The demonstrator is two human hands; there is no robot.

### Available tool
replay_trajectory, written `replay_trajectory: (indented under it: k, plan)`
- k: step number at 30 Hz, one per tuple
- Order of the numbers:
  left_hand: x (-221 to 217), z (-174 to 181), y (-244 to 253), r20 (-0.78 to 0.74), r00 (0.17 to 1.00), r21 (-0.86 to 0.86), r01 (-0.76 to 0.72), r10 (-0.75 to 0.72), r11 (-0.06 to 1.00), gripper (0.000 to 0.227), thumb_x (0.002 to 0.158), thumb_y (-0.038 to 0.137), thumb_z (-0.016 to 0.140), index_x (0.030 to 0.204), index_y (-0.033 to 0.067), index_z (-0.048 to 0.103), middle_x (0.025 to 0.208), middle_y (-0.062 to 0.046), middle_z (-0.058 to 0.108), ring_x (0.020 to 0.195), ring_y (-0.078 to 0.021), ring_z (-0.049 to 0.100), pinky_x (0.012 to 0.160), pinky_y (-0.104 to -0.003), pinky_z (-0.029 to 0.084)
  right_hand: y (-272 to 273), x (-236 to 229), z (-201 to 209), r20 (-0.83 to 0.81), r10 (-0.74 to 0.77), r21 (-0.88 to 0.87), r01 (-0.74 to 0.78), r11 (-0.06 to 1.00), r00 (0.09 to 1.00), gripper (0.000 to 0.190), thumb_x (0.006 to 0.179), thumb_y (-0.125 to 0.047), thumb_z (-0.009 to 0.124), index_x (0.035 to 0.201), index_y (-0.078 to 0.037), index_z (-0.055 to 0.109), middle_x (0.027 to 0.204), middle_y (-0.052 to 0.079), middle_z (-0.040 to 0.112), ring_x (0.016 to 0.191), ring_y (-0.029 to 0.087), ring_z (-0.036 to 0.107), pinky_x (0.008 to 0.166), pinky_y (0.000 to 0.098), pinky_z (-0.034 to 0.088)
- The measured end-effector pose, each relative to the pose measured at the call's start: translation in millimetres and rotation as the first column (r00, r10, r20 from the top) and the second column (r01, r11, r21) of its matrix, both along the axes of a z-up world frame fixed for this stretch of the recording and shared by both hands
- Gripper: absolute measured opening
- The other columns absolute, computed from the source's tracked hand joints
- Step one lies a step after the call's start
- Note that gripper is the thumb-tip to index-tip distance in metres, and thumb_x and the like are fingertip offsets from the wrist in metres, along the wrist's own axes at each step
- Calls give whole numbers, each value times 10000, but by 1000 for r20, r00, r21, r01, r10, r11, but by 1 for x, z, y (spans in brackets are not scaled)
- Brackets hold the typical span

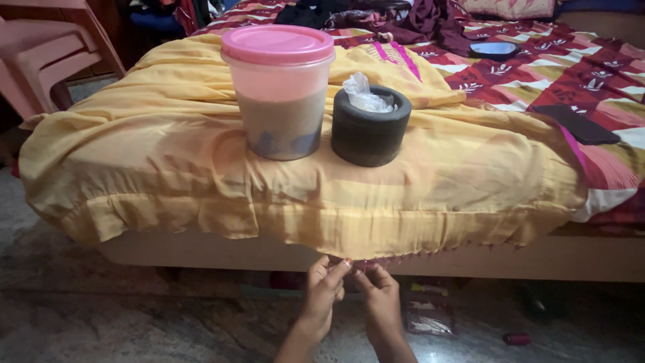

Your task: The person sits on the floor beside a bed and hand-sews along the hem of a yellow fabric draped over the bed edge, pulling and tensioning thread and working knot by knot along the fabric edge.

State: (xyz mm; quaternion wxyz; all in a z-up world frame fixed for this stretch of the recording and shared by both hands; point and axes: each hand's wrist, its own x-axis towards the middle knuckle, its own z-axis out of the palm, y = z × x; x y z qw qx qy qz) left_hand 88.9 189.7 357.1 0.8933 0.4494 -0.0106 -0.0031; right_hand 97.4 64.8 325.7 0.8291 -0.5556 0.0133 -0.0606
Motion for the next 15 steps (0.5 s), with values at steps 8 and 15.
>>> replay_trajectory:
  k: [8,15]
  plan:
    - [3,-10,1,24,999,-28,28,-27,999,112,957,165,693,947,75,627,644,88,522,452,17,331,405,-209,219,4,-11,22,-14,37,41,-37,998,999,149,884,-40,711,1031,-22,735,944,36,755,860,113,665,790,284,506]
    - [-1,-3,1,11,999,-20,38,-38,999,105,946,169,687,952,81,630,677,43,617,478,-2,431,411,-200,244,1,-10,11,-7,91,80,-90,993,996,126,923,-42,713,1041,-5,739,910,58,721,811,122,618,752,297,484]
